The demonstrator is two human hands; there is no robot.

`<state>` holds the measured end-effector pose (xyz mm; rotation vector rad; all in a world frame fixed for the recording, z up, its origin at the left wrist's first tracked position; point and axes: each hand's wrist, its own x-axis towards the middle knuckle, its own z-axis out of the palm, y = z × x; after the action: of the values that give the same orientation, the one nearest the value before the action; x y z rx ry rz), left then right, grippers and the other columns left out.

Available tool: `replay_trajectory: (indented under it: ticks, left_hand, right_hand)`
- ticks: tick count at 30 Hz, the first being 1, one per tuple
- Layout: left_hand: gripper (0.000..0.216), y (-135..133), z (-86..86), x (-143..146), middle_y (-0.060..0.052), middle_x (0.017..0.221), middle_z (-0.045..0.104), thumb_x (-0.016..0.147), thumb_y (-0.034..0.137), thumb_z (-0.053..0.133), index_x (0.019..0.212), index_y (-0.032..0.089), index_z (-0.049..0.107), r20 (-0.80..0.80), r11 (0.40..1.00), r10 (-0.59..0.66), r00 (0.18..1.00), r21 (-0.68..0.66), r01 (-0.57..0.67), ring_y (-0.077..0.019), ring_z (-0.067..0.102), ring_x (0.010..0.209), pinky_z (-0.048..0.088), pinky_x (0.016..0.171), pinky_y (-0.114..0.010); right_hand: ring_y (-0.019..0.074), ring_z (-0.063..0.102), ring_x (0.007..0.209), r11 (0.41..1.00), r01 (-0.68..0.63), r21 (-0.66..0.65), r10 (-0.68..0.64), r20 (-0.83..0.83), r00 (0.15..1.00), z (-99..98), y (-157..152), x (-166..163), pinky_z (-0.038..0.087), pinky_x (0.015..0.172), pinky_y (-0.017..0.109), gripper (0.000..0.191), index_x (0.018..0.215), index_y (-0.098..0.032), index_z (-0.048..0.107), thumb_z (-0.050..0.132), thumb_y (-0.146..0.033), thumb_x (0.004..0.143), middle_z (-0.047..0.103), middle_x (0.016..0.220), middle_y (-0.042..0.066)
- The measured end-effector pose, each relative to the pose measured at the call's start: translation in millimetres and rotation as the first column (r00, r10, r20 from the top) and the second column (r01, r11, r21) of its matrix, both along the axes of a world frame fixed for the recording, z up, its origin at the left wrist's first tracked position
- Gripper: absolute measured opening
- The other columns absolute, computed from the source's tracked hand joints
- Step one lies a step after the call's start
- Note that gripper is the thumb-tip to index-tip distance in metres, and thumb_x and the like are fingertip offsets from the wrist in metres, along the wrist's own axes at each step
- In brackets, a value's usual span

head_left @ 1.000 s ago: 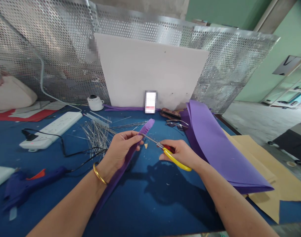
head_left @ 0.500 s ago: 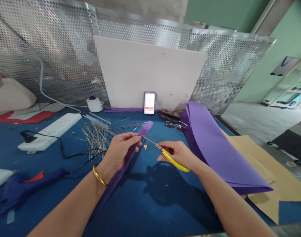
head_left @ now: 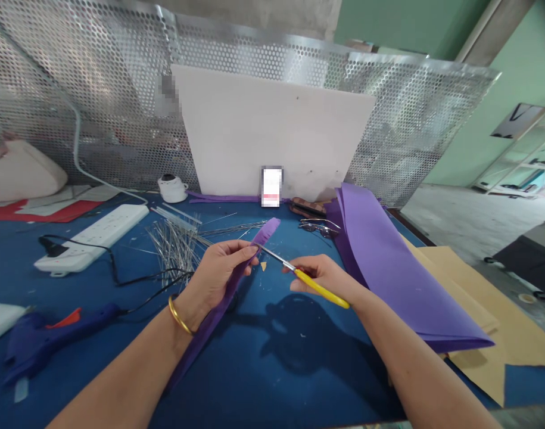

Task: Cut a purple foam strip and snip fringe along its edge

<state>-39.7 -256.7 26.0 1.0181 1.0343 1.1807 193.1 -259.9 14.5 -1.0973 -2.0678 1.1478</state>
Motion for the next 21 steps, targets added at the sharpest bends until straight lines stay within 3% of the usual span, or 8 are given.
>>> replay_trajectory:
  ticks: [10,21]
  left_hand:
    - [0.016,-1,3.3,0,0.001,0.057,0.067,0.068,0.029,0.081,0.067,0.017,0.072,-0.01,0.999,-0.036,0.999,0.016,0.036,-0.0064,0.052,0.045,0.038,0.045,-0.017]
    - [0.017,-2,2.3,2,0.0,0.056,0.068,0.065,0.029,0.082,0.067,0.015,0.072,-0.016,0.999,0.032,0.999,0.004,-0.032,-0.0069,0.052,0.044,0.038,0.045,-0.018]
  right_hand:
    - [0.0059,0.028,0.041,0.976,-0.083,-0.2,0.065,-0.092,0.994,7.7,-4,2,0.025,0.038,0.02,0.06,0.102,-0.012,0.067,0.064,-0.066,0.076,0.035,0.053,-0.009]
    - [0.0108,0.032,0.06,0.999,-0.008,-0.031,0.007,-0.027,1.0,-3.8,3,2,0.029,0.052,0.023,0.041,0.095,-0.016,0.07,0.074,-0.051,0.075,0.041,0.066,-0.004]
